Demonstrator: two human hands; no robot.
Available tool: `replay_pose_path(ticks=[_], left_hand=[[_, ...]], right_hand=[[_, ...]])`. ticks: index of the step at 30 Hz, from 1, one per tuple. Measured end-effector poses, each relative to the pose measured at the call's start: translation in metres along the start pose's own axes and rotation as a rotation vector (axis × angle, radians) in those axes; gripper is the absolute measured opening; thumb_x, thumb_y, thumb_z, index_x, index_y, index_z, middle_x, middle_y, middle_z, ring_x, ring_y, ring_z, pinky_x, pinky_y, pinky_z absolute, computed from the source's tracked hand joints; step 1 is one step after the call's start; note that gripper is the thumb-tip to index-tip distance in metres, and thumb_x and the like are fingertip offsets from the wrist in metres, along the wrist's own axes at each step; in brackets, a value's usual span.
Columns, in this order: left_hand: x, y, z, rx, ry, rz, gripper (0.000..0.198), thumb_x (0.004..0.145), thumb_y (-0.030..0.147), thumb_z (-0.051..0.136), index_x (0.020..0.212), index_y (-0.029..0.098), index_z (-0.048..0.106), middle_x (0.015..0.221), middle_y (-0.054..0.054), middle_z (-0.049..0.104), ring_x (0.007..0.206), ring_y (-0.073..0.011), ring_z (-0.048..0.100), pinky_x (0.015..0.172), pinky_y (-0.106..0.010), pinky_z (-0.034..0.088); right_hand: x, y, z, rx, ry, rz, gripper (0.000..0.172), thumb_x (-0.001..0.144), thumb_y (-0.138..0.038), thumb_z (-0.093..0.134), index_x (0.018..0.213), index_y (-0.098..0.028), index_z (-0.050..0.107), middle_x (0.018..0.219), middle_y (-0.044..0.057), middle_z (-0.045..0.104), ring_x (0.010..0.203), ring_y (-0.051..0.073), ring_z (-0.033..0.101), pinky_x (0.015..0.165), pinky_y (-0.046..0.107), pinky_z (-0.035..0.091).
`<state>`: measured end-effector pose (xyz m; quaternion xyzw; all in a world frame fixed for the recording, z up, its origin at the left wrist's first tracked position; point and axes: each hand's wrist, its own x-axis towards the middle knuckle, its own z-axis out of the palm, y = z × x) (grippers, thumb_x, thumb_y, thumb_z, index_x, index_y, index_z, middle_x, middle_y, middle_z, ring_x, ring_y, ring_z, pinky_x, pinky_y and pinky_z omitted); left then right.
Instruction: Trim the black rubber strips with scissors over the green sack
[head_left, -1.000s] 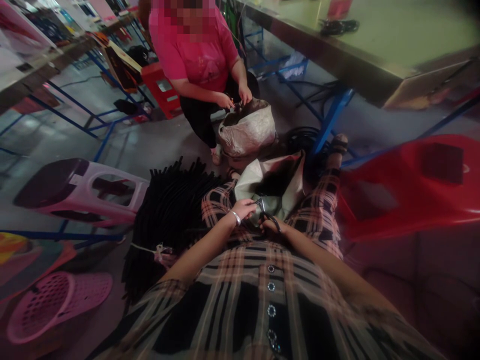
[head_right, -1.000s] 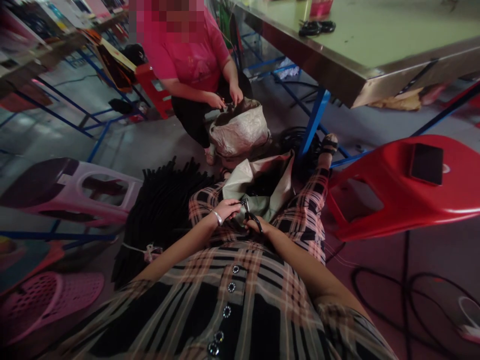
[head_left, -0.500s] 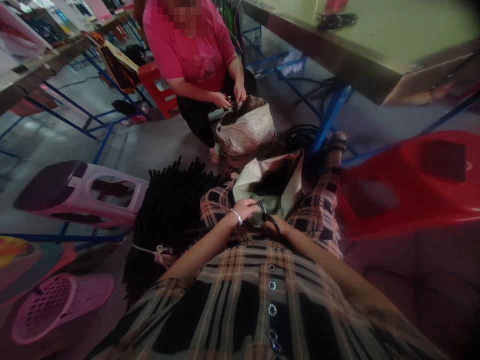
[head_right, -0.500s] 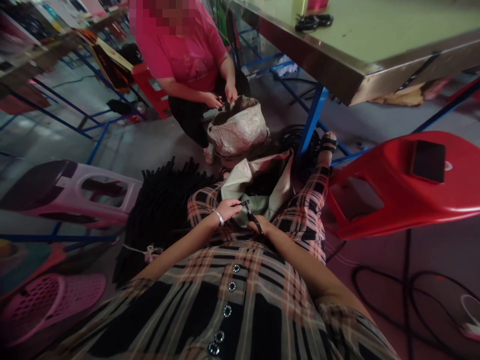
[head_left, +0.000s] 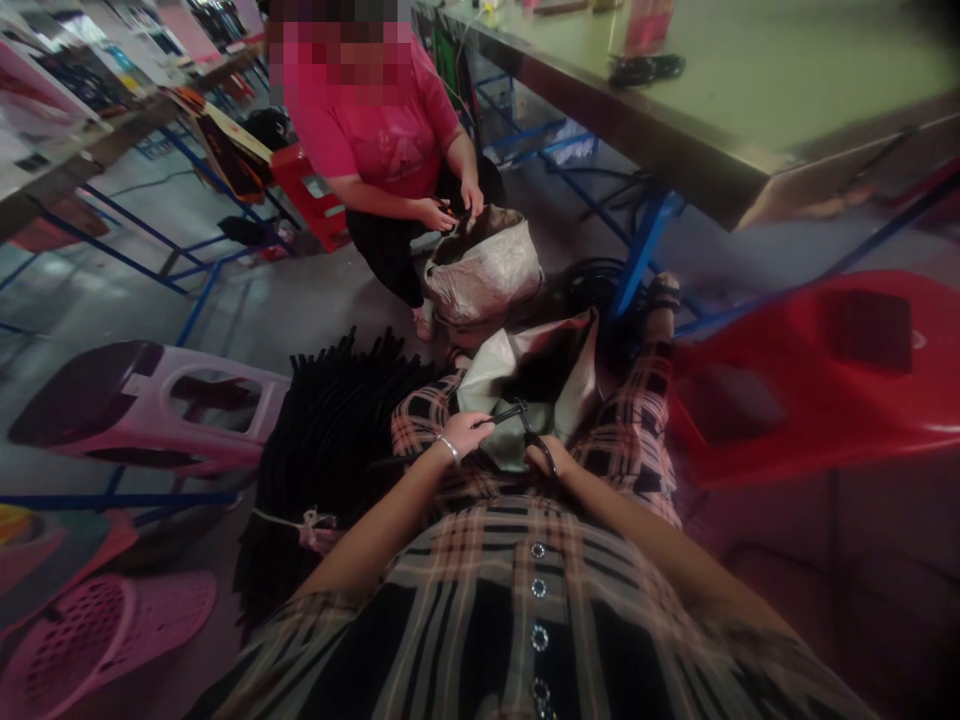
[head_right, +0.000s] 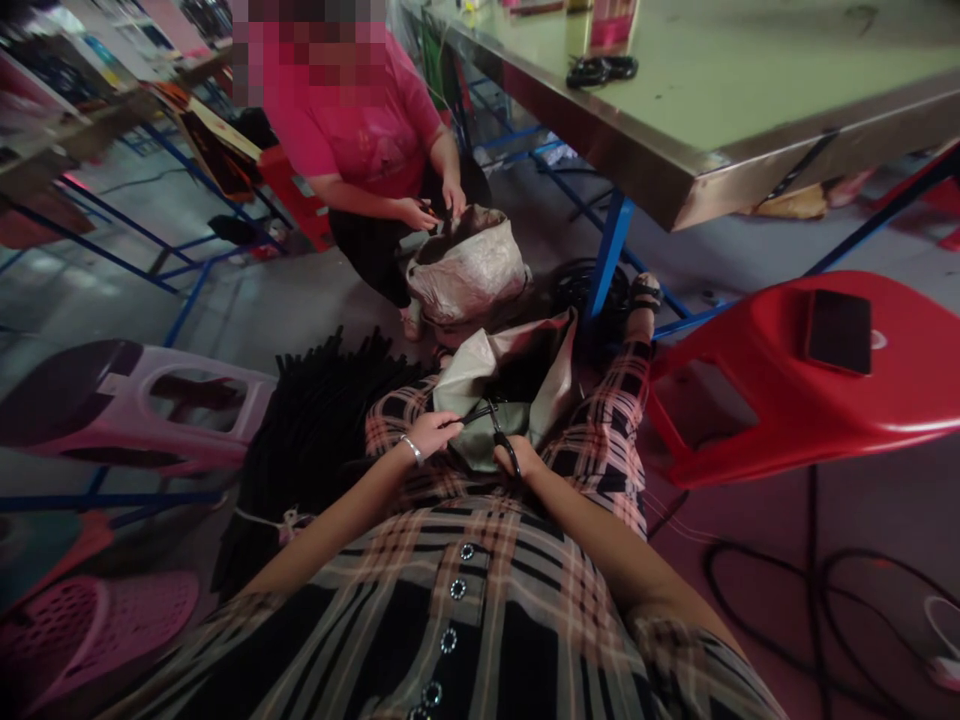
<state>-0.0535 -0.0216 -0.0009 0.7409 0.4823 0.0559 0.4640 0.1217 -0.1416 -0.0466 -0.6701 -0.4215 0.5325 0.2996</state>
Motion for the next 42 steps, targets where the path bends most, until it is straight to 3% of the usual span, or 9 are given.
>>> replay_pose_path(ticks=[8, 29, 35, 37, 42], left_hand=[[0.005, -0.006, 0.011, -0.192, -0.014, -0.058, 0.035, 0.074, 0.034, 0.056, 0.100, 0.014, 0.065, 0.056, 0.004, 0.052, 0.038, -0.0037, 0.038, 0.039, -0.017, 0.029], [0.007, -0.014, 0.005, -0.179, -0.014, -0.046, 0.025, 0.076, 0.032, 0.055, 0.090, 0.013, 0.064, 0.053, 0.004, 0.052, 0.037, -0.0035, 0.037, 0.038, -0.017, 0.026], [0.003, -0.010, 0.004, -0.363, -0.029, -0.123, 0.025, 0.075, 0.028, 0.060, 0.094, 0.012, 0.059, 0.053, 0.005, 0.051, 0.034, -0.0024, 0.038, 0.037, -0.016, 0.025], [0.002, -0.008, 0.004, -0.416, -0.034, -0.126, 0.025, 0.075, 0.029, 0.061, 0.094, 0.012, 0.058, 0.053, 0.005, 0.051, 0.034, -0.0026, 0.039, 0.036, -0.016, 0.025], [0.000, -0.001, 0.007, -0.447, -0.033, -0.133, 0.028, 0.074, 0.029, 0.063, 0.096, 0.013, 0.058, 0.055, 0.005, 0.053, 0.035, -0.0027, 0.040, 0.036, -0.016, 0.025]], right_hand=[[0.004, 0.003, 0.005, 0.082, 0.015, 0.098, 0.020, 0.068, -0.020, 0.048, 0.052, -0.013, 0.058, 0.041, 0.002, 0.052, 0.039, 0.011, 0.050, 0.041, 0.020, 0.036], [0.011, 0.013, 0.005, -0.204, 0.124, -0.014, 0.026, 0.074, -0.027, 0.049, 0.053, -0.014, 0.057, 0.051, 0.003, 0.056, 0.052, 0.011, 0.053, 0.053, 0.020, 0.038], [0.000, -0.002, -0.001, 0.166, 0.119, 0.128, 0.019, 0.070, -0.025, 0.048, 0.055, -0.015, 0.053, 0.044, 0.002, 0.050, 0.043, 0.013, 0.050, 0.045, 0.023, 0.038], [-0.006, -0.006, 0.000, 0.291, 0.095, 0.107, 0.016, 0.069, -0.025, 0.049, 0.057, -0.015, 0.052, 0.047, 0.002, 0.052, 0.046, 0.013, 0.052, 0.046, 0.023, 0.040], [-0.014, -0.010, 0.009, 0.350, -0.045, 0.108, 0.008, 0.070, -0.023, 0.051, 0.069, -0.016, 0.053, 0.057, 0.000, 0.055, 0.054, 0.012, 0.055, 0.052, 0.021, 0.043]])
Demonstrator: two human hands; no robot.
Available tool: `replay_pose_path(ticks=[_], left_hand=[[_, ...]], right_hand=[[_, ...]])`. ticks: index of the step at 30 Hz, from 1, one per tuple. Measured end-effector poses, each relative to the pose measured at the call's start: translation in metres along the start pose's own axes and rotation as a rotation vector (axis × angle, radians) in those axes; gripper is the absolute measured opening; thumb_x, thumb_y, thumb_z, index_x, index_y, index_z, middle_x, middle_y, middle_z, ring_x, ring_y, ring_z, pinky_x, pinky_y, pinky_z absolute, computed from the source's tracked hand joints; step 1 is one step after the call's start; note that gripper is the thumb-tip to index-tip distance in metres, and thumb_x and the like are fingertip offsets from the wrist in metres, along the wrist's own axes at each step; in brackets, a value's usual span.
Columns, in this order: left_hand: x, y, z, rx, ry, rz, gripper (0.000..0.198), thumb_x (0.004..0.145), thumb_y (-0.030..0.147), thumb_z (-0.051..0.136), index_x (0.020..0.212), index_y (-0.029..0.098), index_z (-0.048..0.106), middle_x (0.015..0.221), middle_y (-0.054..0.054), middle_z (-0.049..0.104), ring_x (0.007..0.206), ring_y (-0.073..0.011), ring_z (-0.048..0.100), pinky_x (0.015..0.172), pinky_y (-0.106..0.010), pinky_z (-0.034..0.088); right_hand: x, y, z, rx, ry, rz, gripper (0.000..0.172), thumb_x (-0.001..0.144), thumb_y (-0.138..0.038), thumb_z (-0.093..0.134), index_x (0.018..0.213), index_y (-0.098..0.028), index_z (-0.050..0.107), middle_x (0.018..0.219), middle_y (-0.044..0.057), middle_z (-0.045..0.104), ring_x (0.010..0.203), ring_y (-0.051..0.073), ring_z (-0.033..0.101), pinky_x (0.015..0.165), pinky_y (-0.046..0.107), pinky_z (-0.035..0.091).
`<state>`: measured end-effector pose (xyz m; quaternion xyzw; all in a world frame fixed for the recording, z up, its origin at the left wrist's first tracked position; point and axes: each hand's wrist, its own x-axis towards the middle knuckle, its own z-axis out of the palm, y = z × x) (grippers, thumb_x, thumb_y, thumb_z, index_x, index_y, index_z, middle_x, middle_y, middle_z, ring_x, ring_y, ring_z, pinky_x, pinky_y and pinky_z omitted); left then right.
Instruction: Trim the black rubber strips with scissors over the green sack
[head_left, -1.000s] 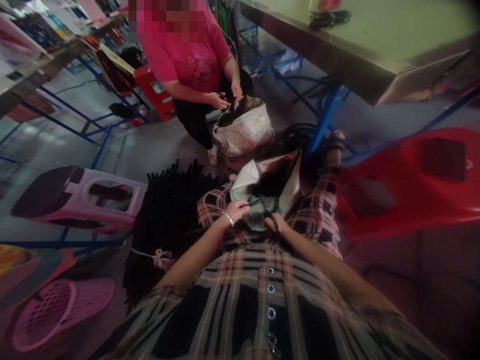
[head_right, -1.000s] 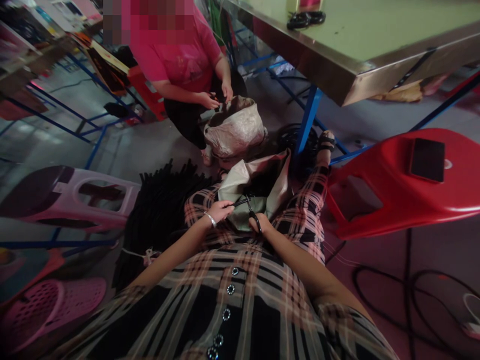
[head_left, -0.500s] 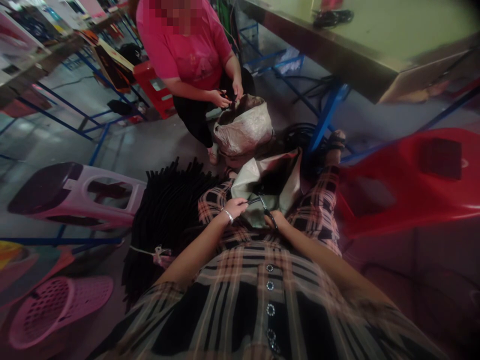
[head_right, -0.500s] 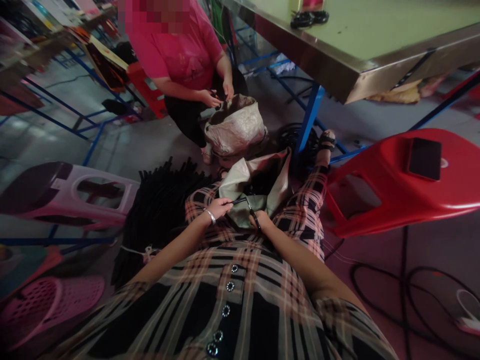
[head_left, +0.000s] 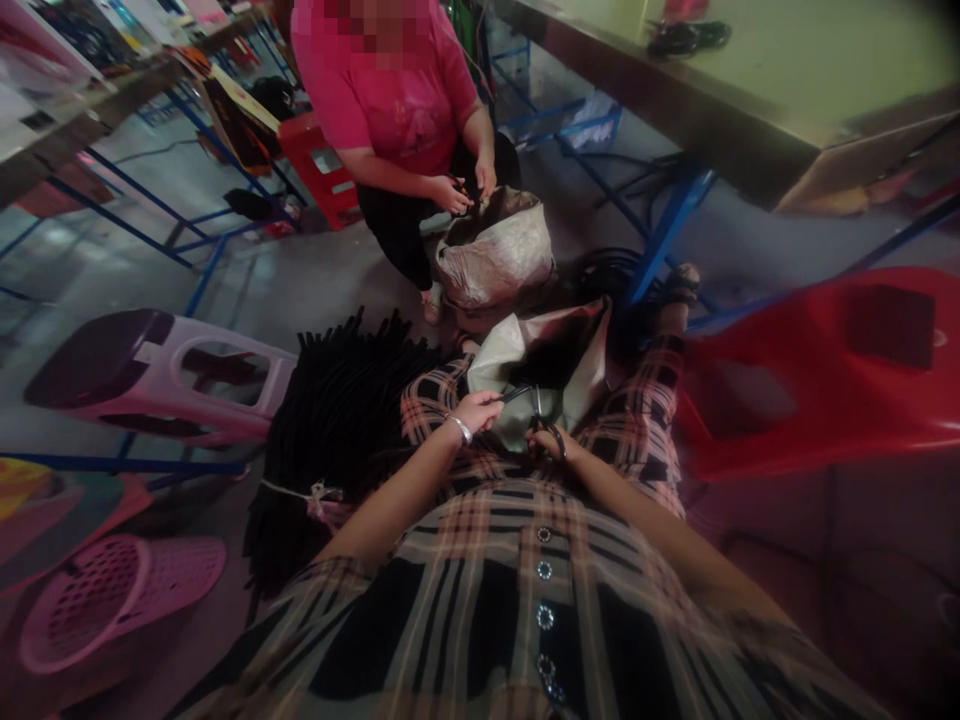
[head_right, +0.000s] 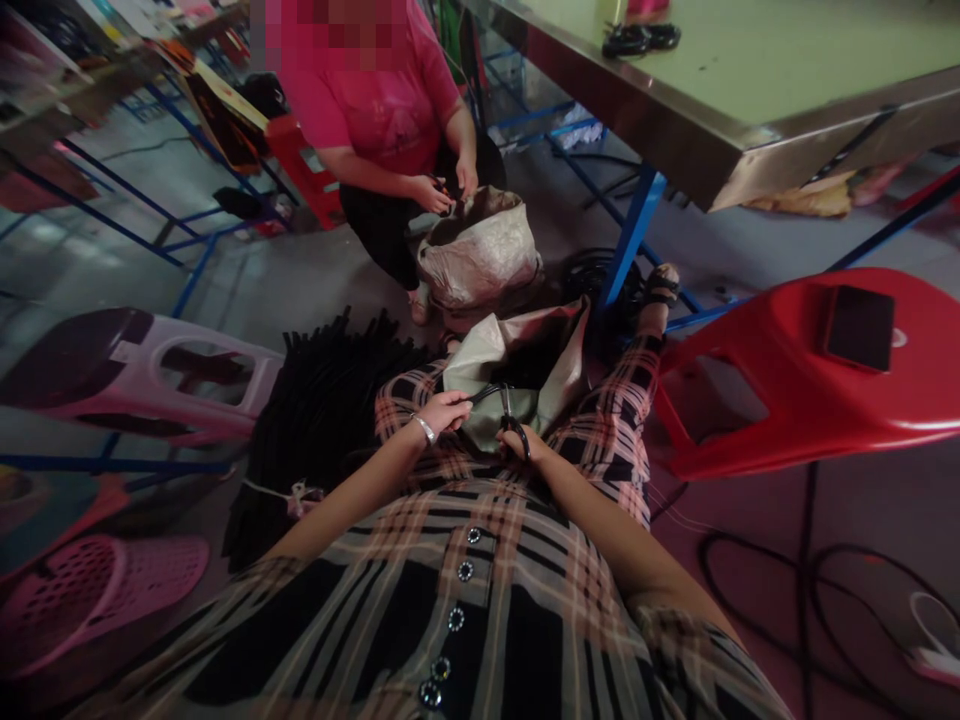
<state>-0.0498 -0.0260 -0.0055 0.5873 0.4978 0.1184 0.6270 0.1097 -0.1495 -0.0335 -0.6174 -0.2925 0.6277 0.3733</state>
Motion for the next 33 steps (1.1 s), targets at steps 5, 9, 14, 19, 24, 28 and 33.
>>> replay_pose_path(ticks=[5, 9, 14, 19, 24, 28, 33], left_hand=[[-0.005, 0.005, 0.009, 0.015, -0.027, 0.003, 0.025, 0.075, 0.028, 0.062, 0.094, 0.013, 0.060, 0.055, 0.005, 0.052, 0.035, -0.0025, 0.039, 0.037, -0.017, 0.027], [-0.008, 0.008, 0.011, 0.051, -0.038, 0.019, 0.023, 0.076, 0.025, 0.060, 0.095, 0.013, 0.061, 0.056, 0.005, 0.051, 0.036, -0.0027, 0.039, 0.037, -0.017, 0.026], [-0.013, 0.014, 0.015, 0.102, -0.035, 0.034, 0.020, 0.077, 0.021, 0.057, 0.093, 0.011, 0.062, 0.054, 0.005, 0.049, 0.036, -0.0021, 0.037, 0.039, -0.018, 0.025], [-0.015, 0.019, 0.018, 0.136, -0.021, 0.029, 0.019, 0.073, 0.024, 0.060, 0.088, 0.012, 0.064, 0.051, 0.006, 0.047, 0.037, -0.0023, 0.034, 0.040, -0.018, 0.024], [-0.014, 0.022, 0.017, 0.211, 0.012, 0.059, 0.020, 0.072, 0.021, 0.058, 0.088, 0.012, 0.066, 0.051, 0.006, 0.048, 0.041, -0.0035, 0.035, 0.044, -0.018, 0.027], [-0.014, 0.026, 0.018, 0.224, 0.015, 0.049, 0.021, 0.072, 0.021, 0.057, 0.090, 0.012, 0.066, 0.052, 0.006, 0.048, 0.042, -0.0043, 0.036, 0.044, -0.018, 0.028], [-0.013, 0.029, 0.020, 0.195, 0.007, 0.023, 0.021, 0.073, 0.022, 0.058, 0.090, 0.012, 0.065, 0.051, 0.006, 0.047, 0.040, -0.0040, 0.036, 0.042, -0.019, 0.027]], right_hand=[[0.005, 0.005, 0.002, -0.066, -0.051, 0.044, 0.016, 0.067, -0.015, 0.051, 0.082, -0.015, 0.056, 0.063, 0.000, 0.057, 0.056, 0.012, 0.056, 0.053, 0.021, 0.044], [0.006, 0.007, -0.001, -0.038, -0.066, 0.009, 0.018, 0.067, -0.014, 0.049, 0.084, -0.015, 0.055, 0.067, 0.001, 0.058, 0.059, 0.012, 0.056, 0.054, 0.020, 0.045], [0.009, 0.009, -0.001, -0.067, -0.059, 0.047, 0.018, 0.069, -0.016, 0.051, 0.086, -0.015, 0.055, 0.067, 0.001, 0.059, 0.059, 0.012, 0.056, 0.050, 0.019, 0.044], [0.010, 0.006, -0.003, -0.114, -0.056, 0.021, 0.009, 0.070, -0.016, 0.051, 0.079, -0.014, 0.055, 0.064, 0.001, 0.058, 0.056, 0.012, 0.056, 0.052, 0.020, 0.044], [0.006, -0.001, -0.011, -0.338, -0.043, -0.055, 0.012, 0.072, -0.019, 0.048, 0.063, -0.014, 0.055, 0.058, 0.002, 0.057, 0.056, 0.013, 0.054, 0.052, 0.021, 0.040], [0.009, 0.001, -0.017, -0.460, -0.018, -0.155, 0.018, 0.070, -0.021, 0.049, 0.054, -0.015, 0.053, 0.056, 0.002, 0.056, 0.058, 0.012, 0.051, 0.051, 0.020, 0.036], [0.014, 0.008, -0.017, -0.502, 0.035, -0.177, 0.018, 0.069, -0.020, 0.047, 0.053, -0.014, 0.054, 0.054, 0.002, 0.055, 0.055, 0.012, 0.051, 0.051, 0.020, 0.034]])
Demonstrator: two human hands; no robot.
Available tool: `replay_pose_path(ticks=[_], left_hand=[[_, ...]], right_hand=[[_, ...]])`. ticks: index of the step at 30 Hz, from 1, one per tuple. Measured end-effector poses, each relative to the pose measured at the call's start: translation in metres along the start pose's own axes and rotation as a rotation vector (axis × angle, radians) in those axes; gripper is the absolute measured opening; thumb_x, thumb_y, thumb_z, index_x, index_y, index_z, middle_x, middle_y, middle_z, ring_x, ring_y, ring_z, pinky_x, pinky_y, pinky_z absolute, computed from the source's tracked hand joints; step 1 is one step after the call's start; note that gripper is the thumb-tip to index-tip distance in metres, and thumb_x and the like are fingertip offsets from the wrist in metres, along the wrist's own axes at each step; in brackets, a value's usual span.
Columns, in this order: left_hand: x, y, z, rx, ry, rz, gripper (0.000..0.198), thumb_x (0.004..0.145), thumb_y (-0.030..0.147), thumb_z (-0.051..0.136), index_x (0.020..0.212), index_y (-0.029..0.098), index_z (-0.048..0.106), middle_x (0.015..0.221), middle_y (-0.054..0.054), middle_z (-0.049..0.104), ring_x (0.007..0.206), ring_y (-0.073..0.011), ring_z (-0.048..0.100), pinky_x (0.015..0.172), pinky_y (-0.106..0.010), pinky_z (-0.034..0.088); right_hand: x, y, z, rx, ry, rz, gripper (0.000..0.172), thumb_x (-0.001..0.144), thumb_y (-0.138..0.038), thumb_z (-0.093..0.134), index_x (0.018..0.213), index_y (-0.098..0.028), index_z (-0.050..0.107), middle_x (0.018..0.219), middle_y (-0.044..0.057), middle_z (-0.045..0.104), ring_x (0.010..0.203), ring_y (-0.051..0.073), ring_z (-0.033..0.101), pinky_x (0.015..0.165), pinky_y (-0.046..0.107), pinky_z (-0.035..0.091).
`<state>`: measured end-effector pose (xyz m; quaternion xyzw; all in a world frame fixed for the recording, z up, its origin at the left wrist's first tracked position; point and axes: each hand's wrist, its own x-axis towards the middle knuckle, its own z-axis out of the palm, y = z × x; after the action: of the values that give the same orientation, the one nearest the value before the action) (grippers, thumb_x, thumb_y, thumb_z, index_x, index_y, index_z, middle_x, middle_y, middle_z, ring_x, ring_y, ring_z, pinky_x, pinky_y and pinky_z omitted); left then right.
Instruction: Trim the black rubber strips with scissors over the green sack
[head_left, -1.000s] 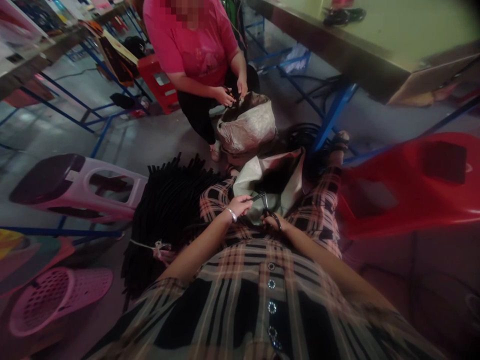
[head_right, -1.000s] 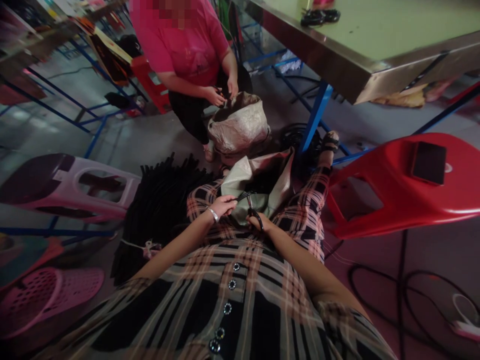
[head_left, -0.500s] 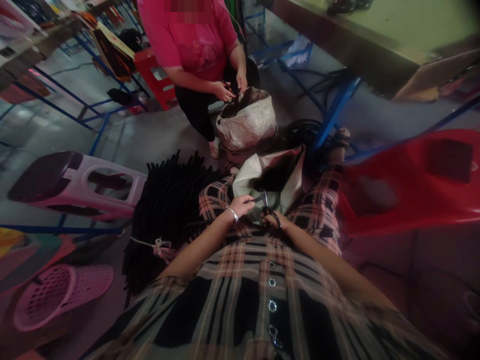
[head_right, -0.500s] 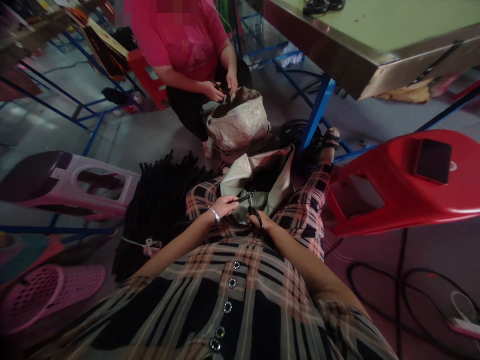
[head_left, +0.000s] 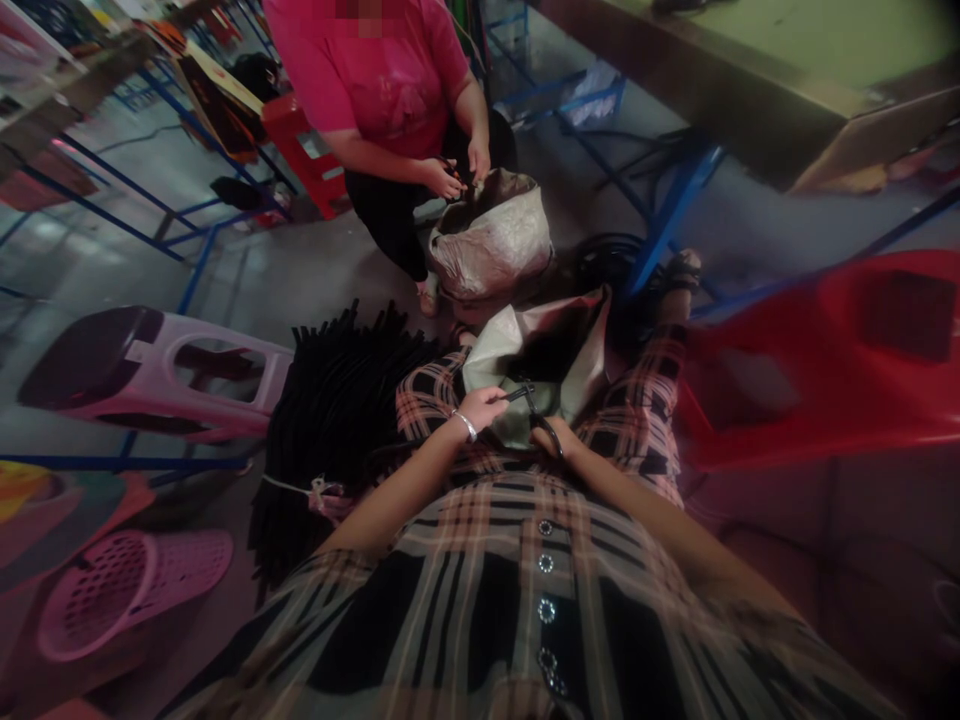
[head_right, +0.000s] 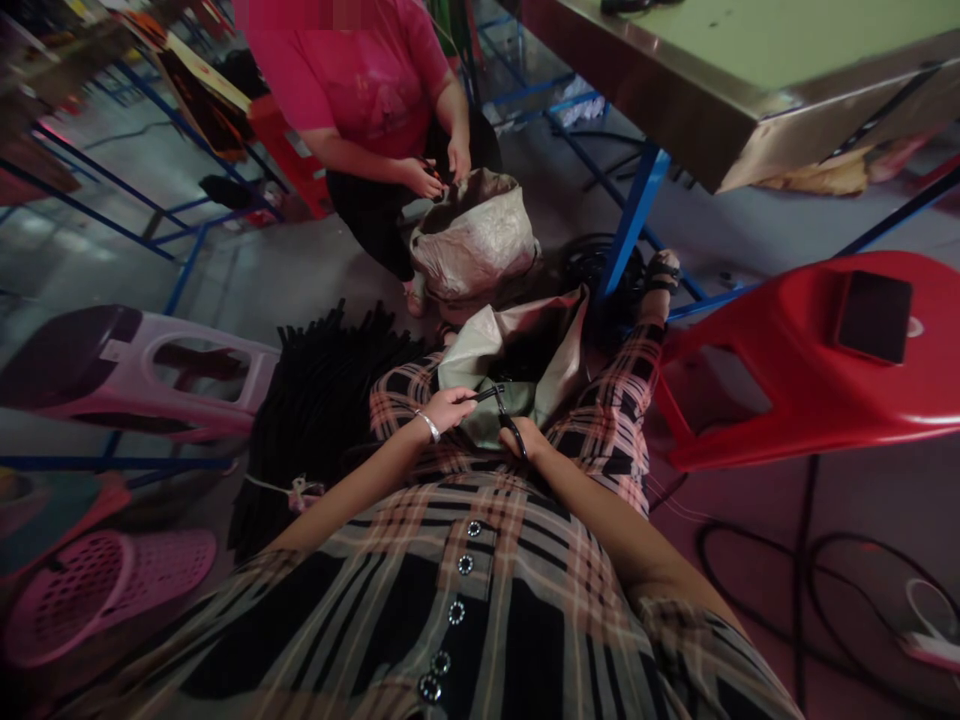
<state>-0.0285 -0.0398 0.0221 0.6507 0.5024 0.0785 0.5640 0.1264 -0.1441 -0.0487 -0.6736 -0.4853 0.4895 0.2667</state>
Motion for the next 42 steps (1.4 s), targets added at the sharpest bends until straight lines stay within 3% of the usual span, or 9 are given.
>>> replay_pose_path(ticks=[10, 20, 28, 42], left_hand=[[0.012, -0.010, 0.002, -0.053, 0.002, -0.011, 0.020, 0.073, 0.022, 0.057, 0.090, 0.012, 0.062, 0.050, 0.007, 0.045, 0.036, -0.0031, 0.033, 0.039, -0.018, 0.023], [0.021, -0.021, 0.001, 0.050, 0.011, 0.035, 0.025, 0.072, 0.027, 0.056, 0.090, 0.013, 0.065, 0.050, 0.006, 0.045, 0.040, -0.0040, 0.033, 0.043, -0.019, 0.026], [0.020, -0.019, -0.003, 0.196, -0.087, 0.119, 0.025, 0.070, 0.027, 0.056, 0.086, 0.012, 0.067, 0.053, 0.005, 0.048, 0.046, -0.0063, 0.038, 0.048, -0.020, 0.029], [0.028, -0.031, 0.002, 0.204, 0.016, 0.089, 0.025, 0.069, 0.027, 0.055, 0.085, 0.014, 0.068, 0.052, 0.004, 0.050, 0.046, -0.0071, 0.040, 0.047, -0.020, 0.030]], right_hand=[[-0.001, 0.005, 0.001, 0.032, 0.043, -0.026, 0.020, 0.069, -0.020, 0.044, 0.054, -0.014, 0.056, 0.051, 0.002, 0.055, 0.052, 0.011, 0.051, 0.049, 0.019, 0.035], [0.001, 0.012, 0.005, -0.012, 0.075, -0.046, 0.025, 0.073, -0.024, 0.043, 0.053, -0.014, 0.055, 0.050, 0.002, 0.054, 0.050, 0.011, 0.050, 0.048, 0.020, 0.034], [0.001, 0.008, 0.004, -0.010, 0.002, -0.043, 0.018, 0.074, -0.022, 0.046, 0.061, -0.014, 0.056, 0.057, 0.002, 0.057, 0.055, 0.011, 0.051, 0.052, 0.019, 0.036], [0.007, 0.016, 0.007, -0.037, 0.048, -0.004, 0.021, 0.069, -0.025, 0.046, 0.052, -0.015, 0.052, 0.049, 0.001, 0.050, 0.051, 0.010, 0.046, 0.050, 0.020, 0.032]])
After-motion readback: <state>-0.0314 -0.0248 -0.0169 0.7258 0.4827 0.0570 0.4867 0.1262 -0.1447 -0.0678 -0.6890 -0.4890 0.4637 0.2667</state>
